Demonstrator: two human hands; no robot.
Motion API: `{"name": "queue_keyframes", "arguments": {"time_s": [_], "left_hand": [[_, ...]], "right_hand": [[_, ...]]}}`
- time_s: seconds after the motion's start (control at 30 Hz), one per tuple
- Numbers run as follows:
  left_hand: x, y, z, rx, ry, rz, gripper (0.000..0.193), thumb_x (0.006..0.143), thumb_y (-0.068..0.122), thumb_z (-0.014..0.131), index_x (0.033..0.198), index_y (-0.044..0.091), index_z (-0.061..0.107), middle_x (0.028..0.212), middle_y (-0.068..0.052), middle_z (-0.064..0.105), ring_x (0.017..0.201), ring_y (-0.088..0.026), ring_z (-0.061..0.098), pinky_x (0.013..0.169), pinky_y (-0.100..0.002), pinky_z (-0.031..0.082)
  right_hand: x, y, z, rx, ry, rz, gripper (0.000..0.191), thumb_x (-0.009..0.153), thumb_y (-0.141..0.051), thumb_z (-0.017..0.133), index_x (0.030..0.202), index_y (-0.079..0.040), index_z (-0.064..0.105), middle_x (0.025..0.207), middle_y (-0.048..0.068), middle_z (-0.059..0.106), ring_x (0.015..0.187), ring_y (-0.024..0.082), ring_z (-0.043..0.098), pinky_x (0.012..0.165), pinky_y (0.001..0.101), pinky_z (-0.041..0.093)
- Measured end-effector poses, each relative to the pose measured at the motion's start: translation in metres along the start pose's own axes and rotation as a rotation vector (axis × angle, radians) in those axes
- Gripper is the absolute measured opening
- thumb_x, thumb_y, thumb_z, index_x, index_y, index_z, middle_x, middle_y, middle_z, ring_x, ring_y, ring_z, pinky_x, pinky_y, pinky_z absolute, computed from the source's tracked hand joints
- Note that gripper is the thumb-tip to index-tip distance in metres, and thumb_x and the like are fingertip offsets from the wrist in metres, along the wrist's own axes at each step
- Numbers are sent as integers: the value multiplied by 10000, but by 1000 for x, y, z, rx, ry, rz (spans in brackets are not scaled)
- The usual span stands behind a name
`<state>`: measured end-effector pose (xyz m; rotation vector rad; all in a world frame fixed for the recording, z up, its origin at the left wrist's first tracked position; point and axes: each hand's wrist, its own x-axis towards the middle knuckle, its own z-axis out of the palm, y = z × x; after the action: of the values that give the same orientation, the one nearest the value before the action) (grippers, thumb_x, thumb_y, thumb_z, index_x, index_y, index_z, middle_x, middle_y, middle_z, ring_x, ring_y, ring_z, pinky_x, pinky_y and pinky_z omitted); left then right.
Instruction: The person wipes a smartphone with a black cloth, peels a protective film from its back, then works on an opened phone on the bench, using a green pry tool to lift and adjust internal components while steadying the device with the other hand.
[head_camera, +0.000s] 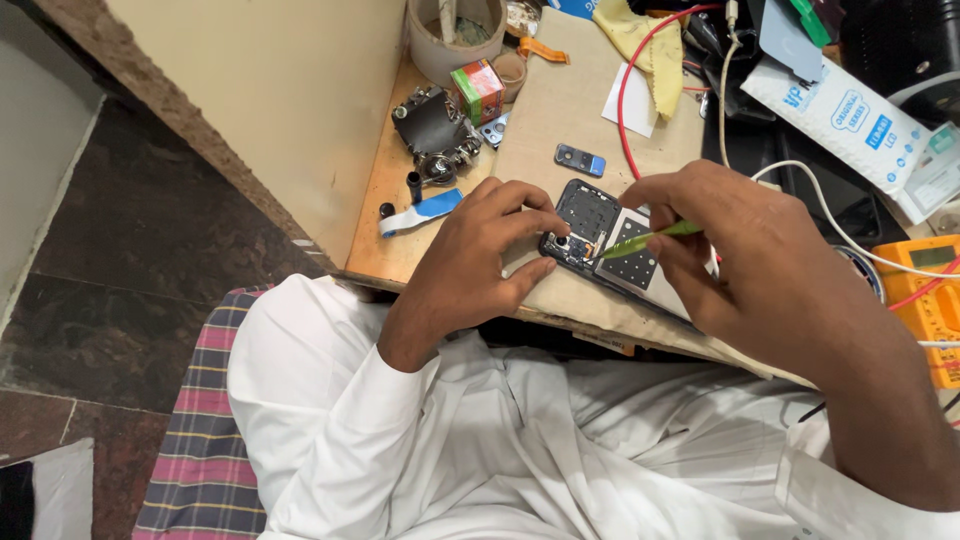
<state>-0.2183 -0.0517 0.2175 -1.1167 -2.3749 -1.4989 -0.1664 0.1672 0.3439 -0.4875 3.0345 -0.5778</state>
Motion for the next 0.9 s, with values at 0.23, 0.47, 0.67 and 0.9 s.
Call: {"name": "queue_keyframes", "arguments": {"time_s": [0.23,0.47,0.67,0.9], "left_hand": [[-1,0,0,16,7,-6,348,782,115,837,1105,83,714,1176,-64,643,1107,-273,605,956,-402,489],[-1,0,1,27,5,-9,357,793,131,831,1124,88,704,1185,-76,645,1116,-281,607,956,-407,488],[-2,-1,1,47,6,-5,357,799,138,828,1130,93,701,1184,-76,647,1122,-283,607,955,-408,486],[-1,0,1,38,4,-2,397,793,130,828,1160,82,683,1182,-77,652,1132,-291,609,965,-410,487]], "right_hand": [[5,-6,1,-5,-14,-37,368,821,-13,694,1185,-57,652,943,153,660,722,280,687,647,408,537],[6,-9,1,12,-15,-47,355,832,-37,699,1184,-49,647,899,144,663,713,278,669,642,406,529],[8,-8,2,15,-21,-48,343,841,-26,688,1181,-42,645,935,149,670,742,275,680,655,399,539],[9,-11,3,-57,11,-134,318,858,-82,675,1169,-17,647,950,173,691,832,362,663,722,465,510]]}}
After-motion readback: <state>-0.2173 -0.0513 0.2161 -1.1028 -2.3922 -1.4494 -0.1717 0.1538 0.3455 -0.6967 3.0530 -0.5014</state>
